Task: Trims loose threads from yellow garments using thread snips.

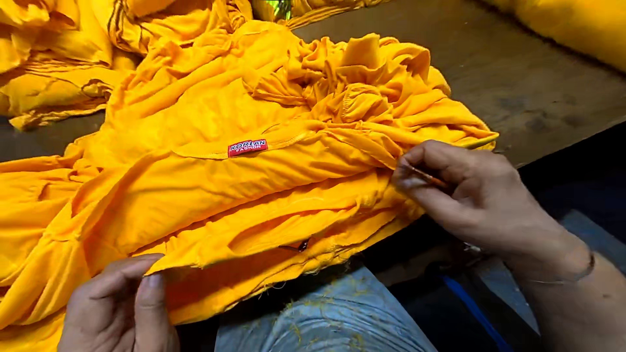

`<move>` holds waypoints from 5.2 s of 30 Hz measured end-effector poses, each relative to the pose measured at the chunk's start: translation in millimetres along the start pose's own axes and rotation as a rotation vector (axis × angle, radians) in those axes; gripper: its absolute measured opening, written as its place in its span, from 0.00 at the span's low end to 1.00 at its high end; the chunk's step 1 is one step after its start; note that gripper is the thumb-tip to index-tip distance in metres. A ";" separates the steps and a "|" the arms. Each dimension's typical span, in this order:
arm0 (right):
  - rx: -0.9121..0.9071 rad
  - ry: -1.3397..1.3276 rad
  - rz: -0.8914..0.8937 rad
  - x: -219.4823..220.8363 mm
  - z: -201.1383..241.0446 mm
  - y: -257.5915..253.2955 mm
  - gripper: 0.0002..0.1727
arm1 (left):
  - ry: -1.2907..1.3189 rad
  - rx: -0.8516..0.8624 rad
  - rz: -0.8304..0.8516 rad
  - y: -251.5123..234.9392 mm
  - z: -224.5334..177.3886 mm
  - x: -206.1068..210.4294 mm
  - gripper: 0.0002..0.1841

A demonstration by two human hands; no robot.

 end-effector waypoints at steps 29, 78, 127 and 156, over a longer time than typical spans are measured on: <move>0.010 0.317 -0.045 40.8 -54.7 -143.8 0.12 | 0.079 -0.335 -0.118 -129.3 148.8 -6.8 0.02; 0.045 -0.490 0.203 47.8 6.7 52.8 0.03 | 0.472 -0.226 0.902 -30.6 -36.1 124.9 0.16; -0.036 -0.636 -0.057 98.9 58.7 61.5 0.04 | 0.426 -0.441 0.464 -11.9 -50.3 95.5 0.25; -0.213 0.071 -0.247 104.1 52.6 64.1 0.18 | 0.716 -0.770 0.434 -7.4 -40.0 92.5 0.46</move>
Point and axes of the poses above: each hand's wrist, its own y-axis away from the middle knuckle, its own x-axis out of the palm, z = x × y, the point moved 2 cm from there along -y, towards the middle knuckle, and after that the axes turned 2 degrees about x, right-handed, at the moved point
